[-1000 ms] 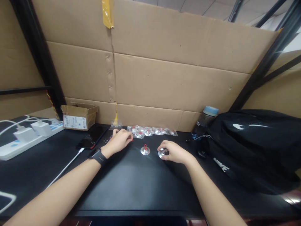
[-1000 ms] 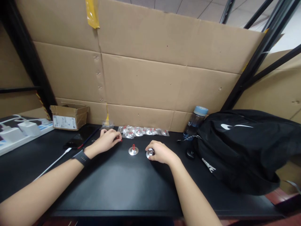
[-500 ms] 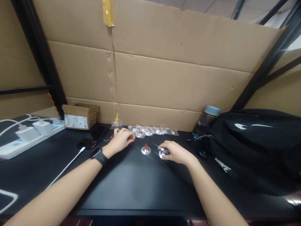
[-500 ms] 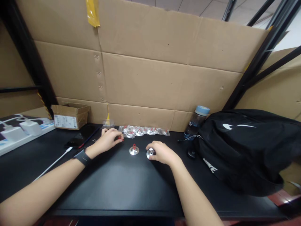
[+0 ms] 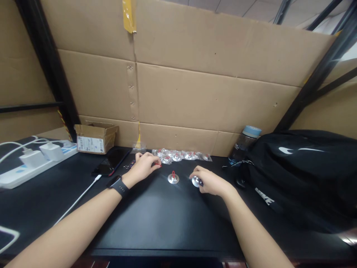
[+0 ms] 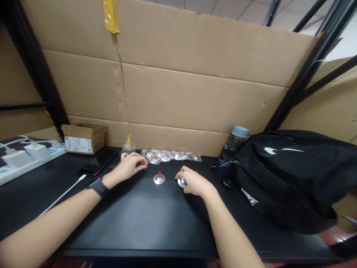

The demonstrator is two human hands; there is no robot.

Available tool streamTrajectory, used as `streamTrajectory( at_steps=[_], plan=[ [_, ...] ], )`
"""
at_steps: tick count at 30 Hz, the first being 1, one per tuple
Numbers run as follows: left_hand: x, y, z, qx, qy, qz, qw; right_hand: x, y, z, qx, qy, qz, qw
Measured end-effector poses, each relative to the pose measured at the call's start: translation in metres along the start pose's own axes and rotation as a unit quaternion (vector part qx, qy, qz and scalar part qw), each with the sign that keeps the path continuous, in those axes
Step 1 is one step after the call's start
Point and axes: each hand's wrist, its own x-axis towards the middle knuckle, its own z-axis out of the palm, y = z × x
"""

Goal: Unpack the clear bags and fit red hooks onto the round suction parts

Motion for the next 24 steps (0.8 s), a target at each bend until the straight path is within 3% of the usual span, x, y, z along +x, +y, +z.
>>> streamTrajectory(
  at_steps=[6, 10, 15, 24],
  plan=[
    [0.0, 0.0, 0.0, -0.006, -0.007, -0.005, 1.0, -0.002, 0.002, 0.002, -0.058, 0.01, 0.031, 0.998],
    [0.0, 0.005, -0.002, -0.02, -0.011, -0.012, 1.0, 0.0, -0.002, 0.0, -0.065, 0.081, 0.026, 0.994],
    [0.002, 0.017, -0.006, -0.051, 0.007, -0.023, 0.998, 0.008, -0.011, 0.002, 0.012, 0.182, -0.025, 0.983],
    [-0.001, 0.05, -0.005, -0.093, 0.017, 0.003, 0.996, 0.024, -0.036, 0.021, 0.139, 0.283, -0.072, 0.946]
  ],
)
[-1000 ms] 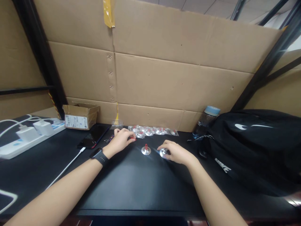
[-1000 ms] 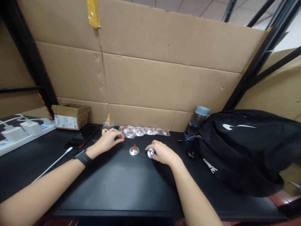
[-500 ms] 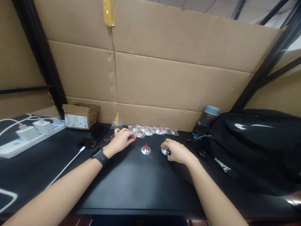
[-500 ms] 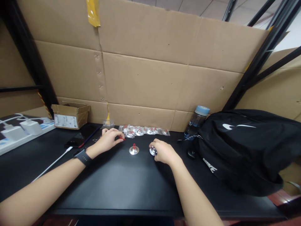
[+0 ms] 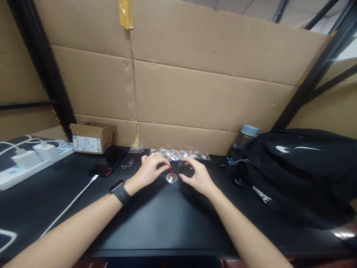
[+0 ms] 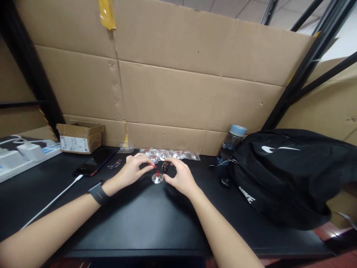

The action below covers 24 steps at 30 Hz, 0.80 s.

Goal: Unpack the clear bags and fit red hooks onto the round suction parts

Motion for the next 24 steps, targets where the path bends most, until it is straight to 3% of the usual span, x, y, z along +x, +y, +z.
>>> streamTrajectory(
  at_steps=[11, 24],
  plan=[
    [-0.008, 0.02, 0.017, -0.015, 0.052, 0.028, 0.998, -0.002, -0.013, 0.016, 0.046, 0.022, -0.004, 0.999],
    [-0.01, 0.024, 0.019, 0.032, 0.089, 0.055, 0.994, -0.003, -0.018, 0.018, 0.061, 0.021, 0.002, 0.998]
  ],
)
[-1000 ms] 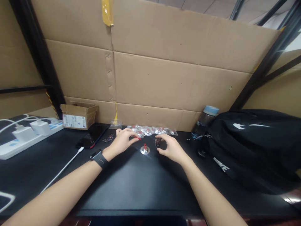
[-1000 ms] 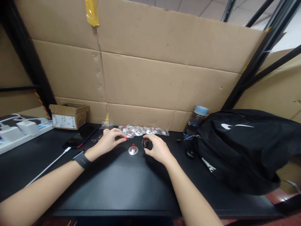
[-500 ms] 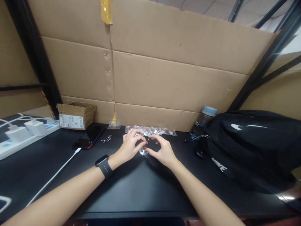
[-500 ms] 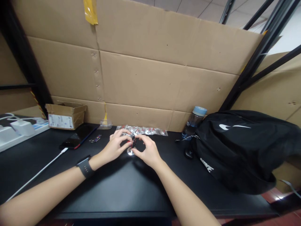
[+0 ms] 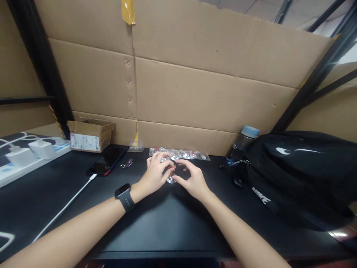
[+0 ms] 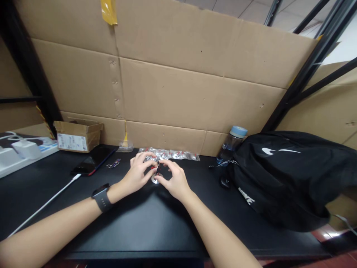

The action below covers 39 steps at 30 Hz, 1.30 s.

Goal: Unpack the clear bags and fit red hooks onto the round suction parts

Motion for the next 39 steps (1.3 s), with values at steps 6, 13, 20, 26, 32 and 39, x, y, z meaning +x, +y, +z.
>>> streamTrajectory(
  at_steps=[6, 13, 20, 26, 32, 39],
  plan=[
    [-0.003, 0.004, 0.001, 0.05, 0.043, 0.036, 0.997, 0.001, -0.003, -0.001, 0.048, 0.008, 0.018, 0.999],
    [-0.003, 0.008, -0.005, 0.032, 0.076, 0.035, 0.996, 0.0, -0.001, 0.0, 0.156, -0.009, 0.051, 0.986],
    [-0.003, 0.009, -0.006, 0.056, 0.085, 0.066, 0.993, 0.0, 0.0, 0.003, 0.288, -0.038, 0.079, 0.954],
    [-0.003, 0.009, -0.007, 0.03, 0.087, 0.038, 0.995, 0.001, 0.0, 0.0, 0.281, -0.053, 0.095, 0.953],
    [-0.002, 0.006, -0.01, 0.023, 0.108, 0.034, 0.993, 0.003, 0.001, -0.003, 0.284, -0.059, 0.1, 0.952],
    [-0.002, 0.007, -0.009, 0.019, 0.099, 0.053, 0.993, 0.004, 0.005, -0.001, 0.23, -0.035, 0.073, 0.97]
  ],
)
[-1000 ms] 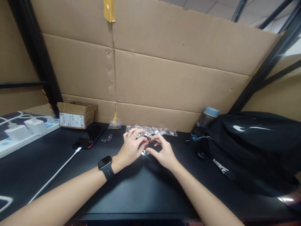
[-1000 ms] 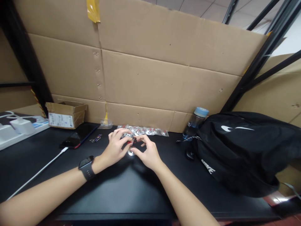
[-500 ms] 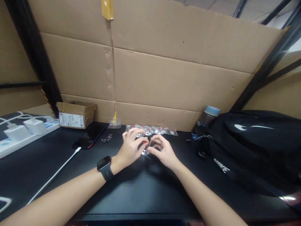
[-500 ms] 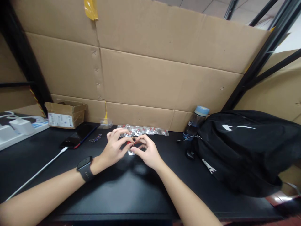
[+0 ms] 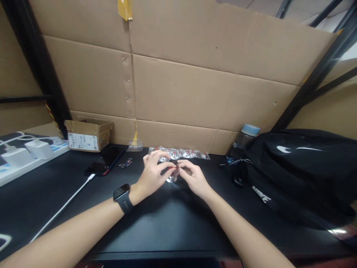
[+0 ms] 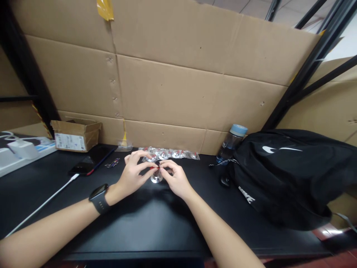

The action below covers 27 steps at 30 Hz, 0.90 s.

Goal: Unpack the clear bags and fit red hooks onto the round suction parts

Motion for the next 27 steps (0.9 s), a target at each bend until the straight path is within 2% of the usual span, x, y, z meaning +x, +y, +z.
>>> streamTrajectory(
  at_steps=[4, 8, 12, 15, 22, 27],
  plan=[
    [0.002, 0.002, -0.003, -0.015, -0.017, -0.019, 1.0, -0.001, -0.002, -0.002, -0.123, 0.021, -0.036, 0.992],
    [0.002, 0.002, -0.002, -0.015, -0.083, -0.02, 0.996, -0.003, -0.004, -0.005, -0.225, 0.008, -0.067, 0.972],
    [-0.002, -0.002, 0.004, -0.015, -0.147, -0.018, 0.989, -0.003, -0.003, -0.007, -0.254, -0.002, -0.071, 0.965],
    [-0.003, -0.004, 0.007, -0.02, -0.173, -0.016, 0.985, -0.002, -0.002, -0.008, -0.254, 0.0, -0.072, 0.965],
    [-0.001, -0.008, 0.008, -0.001, -0.184, -0.033, 0.982, -0.001, 0.006, -0.005, -0.246, -0.009, -0.06, 0.967],
    [0.001, -0.023, 0.004, 0.044, -0.184, -0.088, 0.978, -0.004, 0.01, -0.006, -0.308, -0.087, -0.044, 0.946]
  ],
)
